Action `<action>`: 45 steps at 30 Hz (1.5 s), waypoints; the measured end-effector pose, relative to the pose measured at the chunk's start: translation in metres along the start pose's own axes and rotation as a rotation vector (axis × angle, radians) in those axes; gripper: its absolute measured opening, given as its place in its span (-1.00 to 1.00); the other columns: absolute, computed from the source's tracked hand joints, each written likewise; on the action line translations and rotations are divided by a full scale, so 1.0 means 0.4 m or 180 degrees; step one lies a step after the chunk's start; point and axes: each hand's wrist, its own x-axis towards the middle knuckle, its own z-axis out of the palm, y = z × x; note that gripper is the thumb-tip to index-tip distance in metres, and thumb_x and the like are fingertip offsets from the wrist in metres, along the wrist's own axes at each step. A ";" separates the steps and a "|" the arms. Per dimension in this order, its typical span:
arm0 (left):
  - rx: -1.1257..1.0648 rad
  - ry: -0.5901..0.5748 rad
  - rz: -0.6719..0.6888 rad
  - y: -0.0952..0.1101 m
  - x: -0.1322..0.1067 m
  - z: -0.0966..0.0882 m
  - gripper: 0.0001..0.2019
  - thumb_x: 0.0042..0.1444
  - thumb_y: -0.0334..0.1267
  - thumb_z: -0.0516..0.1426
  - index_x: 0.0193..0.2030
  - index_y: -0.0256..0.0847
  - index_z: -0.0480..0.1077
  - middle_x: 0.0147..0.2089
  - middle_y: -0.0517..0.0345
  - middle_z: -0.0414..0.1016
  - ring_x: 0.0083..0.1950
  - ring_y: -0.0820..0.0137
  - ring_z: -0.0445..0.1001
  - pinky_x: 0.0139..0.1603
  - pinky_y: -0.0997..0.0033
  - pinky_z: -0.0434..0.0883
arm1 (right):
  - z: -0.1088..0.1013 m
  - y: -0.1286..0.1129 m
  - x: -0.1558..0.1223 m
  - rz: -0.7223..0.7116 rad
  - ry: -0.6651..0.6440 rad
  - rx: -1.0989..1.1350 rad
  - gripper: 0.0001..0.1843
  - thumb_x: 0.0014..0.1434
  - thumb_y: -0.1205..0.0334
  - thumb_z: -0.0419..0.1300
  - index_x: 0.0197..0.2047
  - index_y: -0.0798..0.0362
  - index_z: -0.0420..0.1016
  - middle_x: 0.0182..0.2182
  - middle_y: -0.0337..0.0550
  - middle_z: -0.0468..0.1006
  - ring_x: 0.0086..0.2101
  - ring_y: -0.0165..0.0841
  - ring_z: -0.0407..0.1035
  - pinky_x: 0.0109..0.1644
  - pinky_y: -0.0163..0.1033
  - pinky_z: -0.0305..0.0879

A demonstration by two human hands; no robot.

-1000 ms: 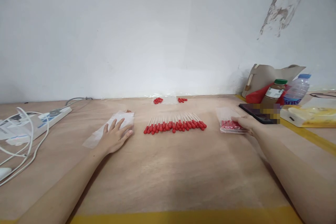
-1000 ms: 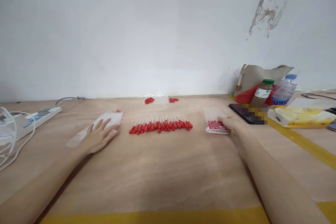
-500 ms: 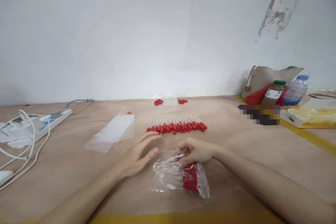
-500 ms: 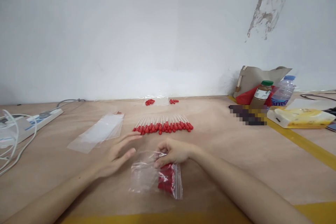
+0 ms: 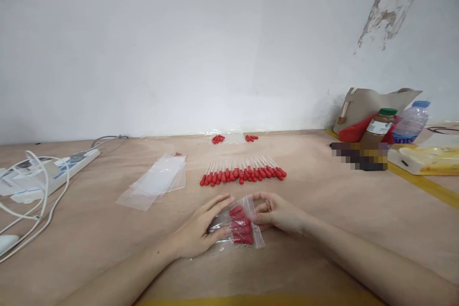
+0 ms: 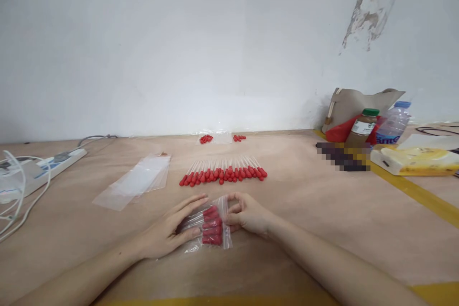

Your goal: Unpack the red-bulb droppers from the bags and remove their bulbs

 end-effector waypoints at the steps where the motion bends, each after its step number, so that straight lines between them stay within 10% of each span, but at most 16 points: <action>1: 0.0013 -0.0005 -0.0003 0.001 0.000 0.000 -0.45 0.16 -0.07 -0.04 0.27 -0.05 -0.07 0.31 0.08 -0.05 0.28 0.24 0.03 0.23 0.18 0.11 | 0.005 0.003 -0.006 -0.0007 0.0129 0.0038 -0.34 -0.30 0.17 0.39 -0.13 0.11 0.22 -0.53 -0.30 0.50 -0.47 -0.39 0.44 -0.29 -0.24 0.36; 13: 0.0218 0.0099 0.0337 0.014 0.021 -0.013 -0.54 0.17 -0.12 -0.02 0.21 -0.07 0.07 0.25 0.05 0.05 0.23 0.26 0.11 0.19 0.24 0.17 | 0.032 0.020 0.005 -0.0329 0.0822 -0.0070 -0.19 -0.36 0.16 0.40 -0.08 0.11 0.07 -0.70 -0.46 0.39 -0.63 -0.47 0.32 -0.51 -0.33 0.32; 26: 0.1242 0.1118 0.2093 -0.011 0.131 0.032 -0.81 0.15 -0.29 0.05 -0.10 -0.15 0.38 -0.03 0.08 0.40 0.05 0.34 0.30 0.06 0.27 0.29 | 0.036 0.033 0.016 -0.0602 0.0643 -0.0325 -0.20 -0.44 0.04 0.42 -0.16 0.04 0.11 -0.71 -0.50 0.35 -0.68 -0.48 0.28 -0.55 -0.35 0.23; 36: 0.1004 0.0965 0.1920 -0.007 0.126 0.028 -0.79 0.19 -0.41 -0.06 -0.30 -0.25 0.39 -0.26 0.07 0.46 -0.20 0.41 0.36 -0.18 0.40 0.33 | 0.029 0.045 0.007 -0.1089 0.0052 -0.0674 -0.76 0.00 0.11 0.19 -0.37 0.11 0.30 -0.56 -0.33 0.38 -0.52 -0.52 0.31 -0.39 -0.34 0.31; 45: 0.1158 0.0863 0.1738 -0.020 0.127 0.028 -0.81 0.19 -0.44 -0.07 -0.28 -0.25 0.35 -0.23 0.11 0.44 -0.18 0.42 0.31 -0.15 0.39 0.28 | 0.001 0.061 0.012 -0.3564 0.0600 -0.3833 -0.77 0.16 0.42 -0.01 -0.19 0.06 0.42 -0.28 -0.15 0.51 -0.30 -0.43 0.37 -0.23 -0.34 0.31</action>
